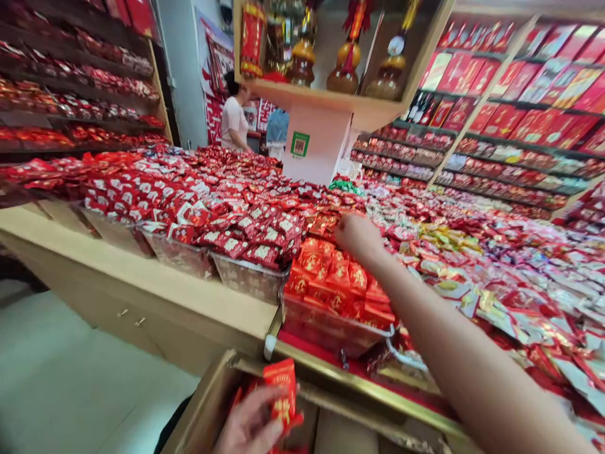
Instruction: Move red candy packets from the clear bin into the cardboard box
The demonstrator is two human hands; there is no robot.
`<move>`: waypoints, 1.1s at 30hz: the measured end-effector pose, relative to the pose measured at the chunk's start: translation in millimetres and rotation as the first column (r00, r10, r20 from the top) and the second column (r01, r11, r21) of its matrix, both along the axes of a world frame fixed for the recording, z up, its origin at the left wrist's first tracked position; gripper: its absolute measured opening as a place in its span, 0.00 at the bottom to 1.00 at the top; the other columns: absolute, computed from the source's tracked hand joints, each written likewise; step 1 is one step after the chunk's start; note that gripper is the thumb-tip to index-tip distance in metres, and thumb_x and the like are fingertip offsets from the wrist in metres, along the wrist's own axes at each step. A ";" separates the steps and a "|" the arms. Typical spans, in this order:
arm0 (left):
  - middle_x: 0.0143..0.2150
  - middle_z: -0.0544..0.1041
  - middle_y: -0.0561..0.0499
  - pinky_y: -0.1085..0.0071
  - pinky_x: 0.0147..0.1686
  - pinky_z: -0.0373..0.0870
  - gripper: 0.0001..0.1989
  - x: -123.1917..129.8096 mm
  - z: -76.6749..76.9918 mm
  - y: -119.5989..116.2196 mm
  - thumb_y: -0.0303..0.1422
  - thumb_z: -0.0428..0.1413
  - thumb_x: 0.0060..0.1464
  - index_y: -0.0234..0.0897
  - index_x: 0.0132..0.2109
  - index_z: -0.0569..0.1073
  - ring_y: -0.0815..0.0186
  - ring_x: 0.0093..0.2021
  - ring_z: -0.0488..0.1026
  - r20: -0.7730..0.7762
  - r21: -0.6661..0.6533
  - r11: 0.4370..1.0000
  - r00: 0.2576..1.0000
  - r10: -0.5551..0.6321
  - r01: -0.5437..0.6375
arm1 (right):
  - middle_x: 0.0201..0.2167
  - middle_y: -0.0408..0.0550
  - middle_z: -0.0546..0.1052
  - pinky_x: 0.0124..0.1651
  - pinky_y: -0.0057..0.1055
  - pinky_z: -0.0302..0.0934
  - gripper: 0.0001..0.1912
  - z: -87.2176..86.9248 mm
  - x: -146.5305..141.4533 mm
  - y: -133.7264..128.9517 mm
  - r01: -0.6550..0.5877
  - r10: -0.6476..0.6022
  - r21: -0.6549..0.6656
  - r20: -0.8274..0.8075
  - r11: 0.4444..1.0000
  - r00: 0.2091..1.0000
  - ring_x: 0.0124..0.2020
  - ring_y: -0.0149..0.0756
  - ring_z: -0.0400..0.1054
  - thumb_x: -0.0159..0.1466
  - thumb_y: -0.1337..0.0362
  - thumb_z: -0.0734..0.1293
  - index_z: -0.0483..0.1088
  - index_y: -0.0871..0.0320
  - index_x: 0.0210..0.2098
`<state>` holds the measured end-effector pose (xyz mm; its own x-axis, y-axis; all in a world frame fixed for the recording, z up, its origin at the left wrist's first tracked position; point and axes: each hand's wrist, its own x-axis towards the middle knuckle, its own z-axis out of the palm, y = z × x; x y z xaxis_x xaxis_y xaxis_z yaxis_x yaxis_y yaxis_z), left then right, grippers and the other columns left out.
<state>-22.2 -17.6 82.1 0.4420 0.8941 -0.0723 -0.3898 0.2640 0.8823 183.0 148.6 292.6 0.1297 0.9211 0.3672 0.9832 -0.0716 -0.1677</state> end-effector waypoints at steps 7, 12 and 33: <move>0.48 0.70 0.47 0.65 0.43 0.67 0.31 9.4 -0.6 -0.8 0.29 0.54 0.49 0.48 0.57 0.50 0.65 0.43 0.69 0.108 0.084 0.996 0.994 -0.016 0.007 | 0.23 0.44 0.72 0.25 0.25 0.58 0.08 -85.3 -21.3 -165.8 -0.403 0.342 -0.046 -0.448 0.914 0.826 0.23 0.30 0.64 0.56 0.58 0.62 0.67 0.57 0.30; 0.47 0.69 0.46 0.67 0.43 0.66 0.31 12.1 -3.4 -7.7 0.27 0.52 0.50 0.46 0.58 0.48 0.66 0.42 0.70 0.063 0.150 0.985 0.993 -0.098 0.088 | 0.29 0.46 0.71 0.28 0.27 0.58 0.11 -174.2 -48.0 -213.5 -0.375 0.172 -0.117 -0.739 0.919 0.652 0.25 0.30 0.62 0.56 0.57 0.62 0.63 0.58 0.34; 0.48 0.64 0.46 0.71 0.29 0.65 0.32 14.9 -50.4 -5.5 0.42 0.50 0.50 0.56 0.58 0.44 0.76 0.24 0.65 -0.146 0.339 0.940 0.989 0.003 0.047 | 0.25 0.46 0.71 0.29 0.26 0.60 0.12 -85.2 38.3 -177.7 -0.098 0.279 0.295 -0.673 0.951 0.685 0.26 0.31 0.65 0.53 0.56 0.65 0.64 0.59 0.29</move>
